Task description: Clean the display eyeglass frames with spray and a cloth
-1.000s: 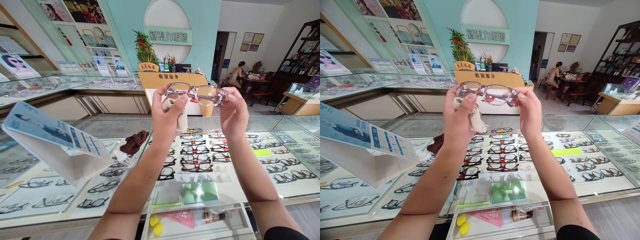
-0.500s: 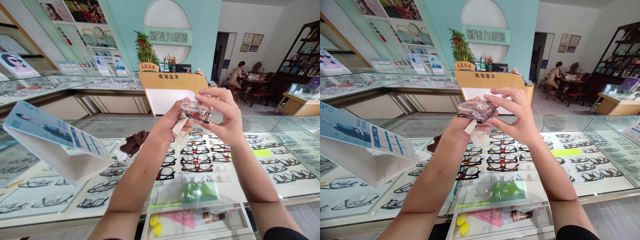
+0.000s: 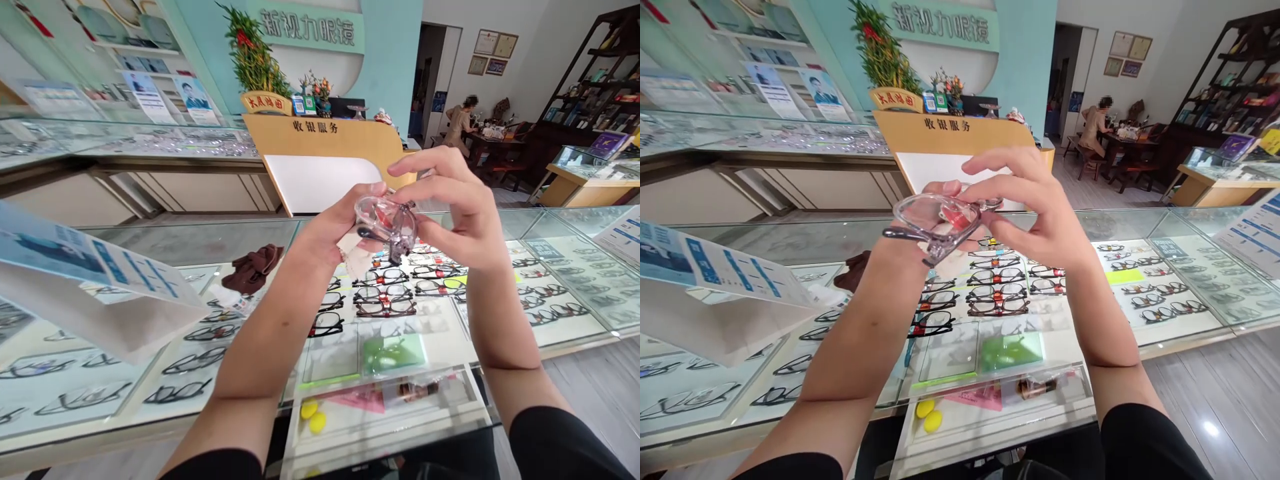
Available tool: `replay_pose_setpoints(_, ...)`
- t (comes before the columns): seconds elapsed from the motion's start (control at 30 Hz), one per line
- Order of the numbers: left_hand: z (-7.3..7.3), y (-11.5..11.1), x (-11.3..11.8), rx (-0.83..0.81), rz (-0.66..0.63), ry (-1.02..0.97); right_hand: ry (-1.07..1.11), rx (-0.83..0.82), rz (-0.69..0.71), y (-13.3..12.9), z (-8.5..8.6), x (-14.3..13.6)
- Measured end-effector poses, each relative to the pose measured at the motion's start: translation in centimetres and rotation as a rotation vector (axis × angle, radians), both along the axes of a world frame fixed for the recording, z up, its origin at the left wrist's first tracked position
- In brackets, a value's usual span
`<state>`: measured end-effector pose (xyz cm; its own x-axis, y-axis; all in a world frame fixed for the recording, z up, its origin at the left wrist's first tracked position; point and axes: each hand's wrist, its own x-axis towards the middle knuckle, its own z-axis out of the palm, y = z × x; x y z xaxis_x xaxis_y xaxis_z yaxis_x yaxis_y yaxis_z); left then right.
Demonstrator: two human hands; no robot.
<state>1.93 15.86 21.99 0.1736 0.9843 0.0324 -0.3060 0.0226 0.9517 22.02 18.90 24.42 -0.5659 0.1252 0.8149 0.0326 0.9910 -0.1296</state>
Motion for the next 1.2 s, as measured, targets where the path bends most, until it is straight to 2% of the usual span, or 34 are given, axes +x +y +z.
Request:
replay_pose_setpoints(0.07, -0.6, 0.2, 0.2, 0.026, -0.09, 0.02, -0.068, -0.043, -0.099, -0.7, 0.5, 0.8)
replay_pose_setpoints(0.13, -1.0, 0.2, 0.6, 0.066, -0.111, 0.077, -0.091, -0.072, -0.146, -1.3, 1.0, 1.7)
replay_pose_setpoints(0.27, -1.0, -0.7, 1.3, 0.171, -0.012, 0.272, -0.031, -0.084, -0.072, -2.0, 1.8, 4.4)
replay_pose_setpoints(0.37, -0.6, -1.5, 1.1, 0.215, 0.105, 0.339, -0.156, -0.106, -0.198, -2.3, 1.5, 7.2)
replay_pose_setpoints(0.47, -0.1, -2.3, 0.5, 0.297, 0.263, 0.451, -0.396, -0.132, -0.392, -2.3, -0.9, 9.6)
replay_pose_setpoints(0.57, 0.4, -3.2, -0.1, 0.394, 0.372, 0.637, -0.669, -0.206, -0.57, -2.5, -5.0, 10.6)
replay_pose_setpoints(0.67, 0.8, -4.1, -0.4, 0.445, 0.408, 0.767, -0.86, -0.235, -0.73, -2.9, -9.1, 10.3)
replay_pose_setpoints(0.73, 0.9, -4.6, -0.4, 0.469, 0.406, 0.786, -0.926, -0.228, -0.8, -3.3, -11.1, 9.9)
replay_pose_setpoints(0.87, 1.1, -4.7, -0.7, 0.489, 0.386, 0.798, -0.956, -0.223, -0.852, -3.6, -13.2, 9.6)
replay_pose_setpoints(1.03, 1.5, -4.6, -0.9, 0.477, 0.383, 0.797, -0.914, -0.207, -0.827, -2.7, -15.6, 10.1)
replay_pose_setpoints(1.2, 2.3, -4.9, -0.9, 0.425, 0.397, 0.979, -0.831, -0.131, -0.793, -1.7, -17.6, 11.1)
